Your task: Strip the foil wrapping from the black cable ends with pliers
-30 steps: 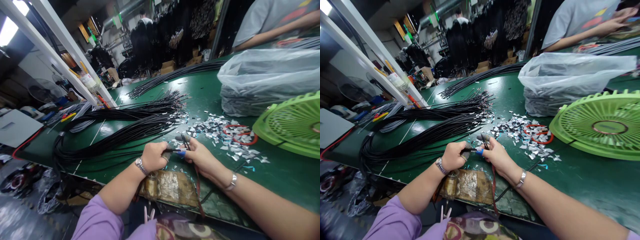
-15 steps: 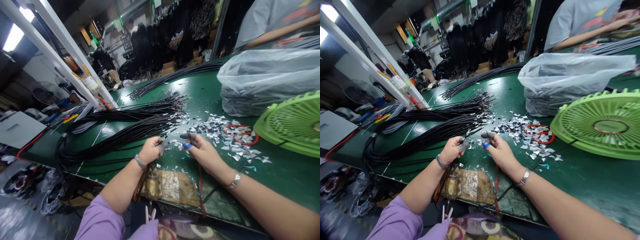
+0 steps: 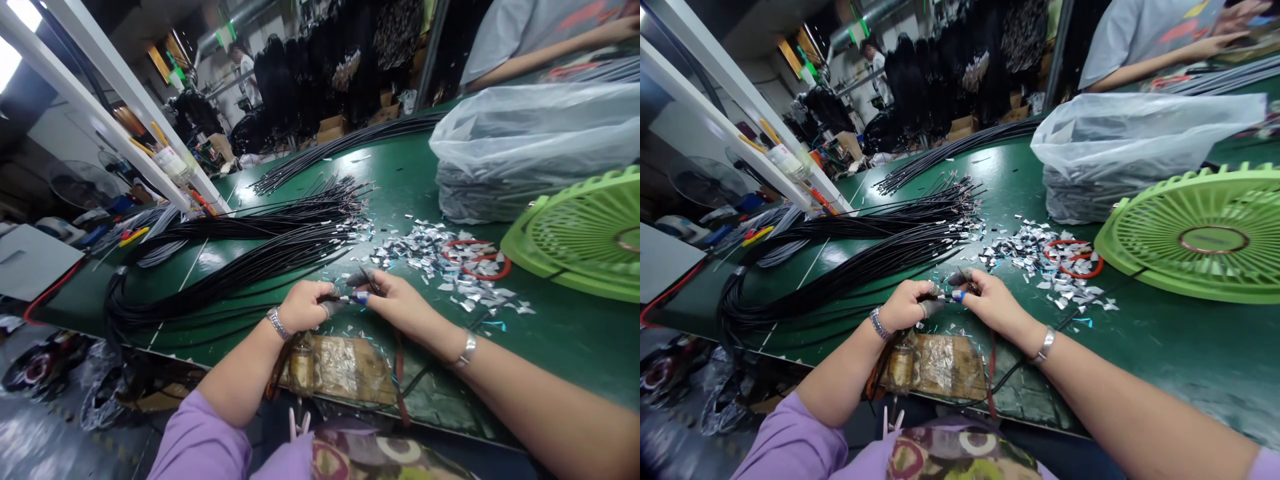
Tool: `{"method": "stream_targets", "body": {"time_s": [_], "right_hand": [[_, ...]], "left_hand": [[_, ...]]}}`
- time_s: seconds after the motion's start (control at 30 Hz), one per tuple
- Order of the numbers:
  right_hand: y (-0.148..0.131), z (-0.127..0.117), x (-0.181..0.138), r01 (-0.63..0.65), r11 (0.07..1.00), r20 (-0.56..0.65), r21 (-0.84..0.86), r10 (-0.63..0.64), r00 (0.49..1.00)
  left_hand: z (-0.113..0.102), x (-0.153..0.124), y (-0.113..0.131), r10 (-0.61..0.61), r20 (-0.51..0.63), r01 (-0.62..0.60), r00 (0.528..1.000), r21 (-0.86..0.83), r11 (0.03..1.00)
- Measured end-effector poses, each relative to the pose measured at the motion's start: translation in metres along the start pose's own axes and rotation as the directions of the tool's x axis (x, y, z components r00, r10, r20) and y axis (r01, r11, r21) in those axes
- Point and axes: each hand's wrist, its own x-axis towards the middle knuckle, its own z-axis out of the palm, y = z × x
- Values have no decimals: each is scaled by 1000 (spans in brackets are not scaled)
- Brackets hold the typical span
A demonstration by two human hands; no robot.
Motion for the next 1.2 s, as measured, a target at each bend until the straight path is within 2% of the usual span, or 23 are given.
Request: {"method": "stream_targets", "body": {"time_s": [0.07,0.13,0.27,0.4,0.43,0.5,0.57,0.6,0.63,0.73,0.87,1.0,1.2], "right_hand": [[-1,0,-1,-145,986,61,85,140,988],[-3,2,-1,-259,950,112,174,242,964],[-6,7,-2,-309,907,181,286,265,947],[-8,14,-3,-279,908,144,311,246,959],[-7,16,-4,-273,916,121,292,248,961],[-6,19,-8,-273,935,107,225,254,961],[-6,22,-11,-278,945,138,174,256,957],[-7,22,-12,-279,945,144,171,256,956],[-7,21,-12,-277,943,129,184,256,958],[-7,14,-8,-245,943,10,224,249,968],[-3,8,-2,-119,981,-95,155,135,986],[-1,10,-2,11,999,-81,44,-8,997],[0,13,-3,33,999,-49,18,-32,998]], "left_hand": [[-3,-1,1,36,39,-38,999,54,998],[-5,-2,2,30,93,-31,995,11,999],[-6,-3,7,-74,207,127,976,-256,958],[-1,-1,10,-190,196,260,962,-450,854],[0,1,10,-217,152,264,964,-482,836],[1,5,9,-289,-9,237,957,-546,804],[1,8,8,-369,-164,203,915,-602,773],[0,9,7,-399,-191,204,897,-622,756],[0,10,7,-418,-176,220,891,-637,738],[-3,10,6,-431,-32,306,902,-657,689],[-4,9,6,-425,87,365,901,-680,636],[-3,9,7,-405,133,384,905,-667,638],[1,8,9,-376,162,395,912,-595,700]]}}
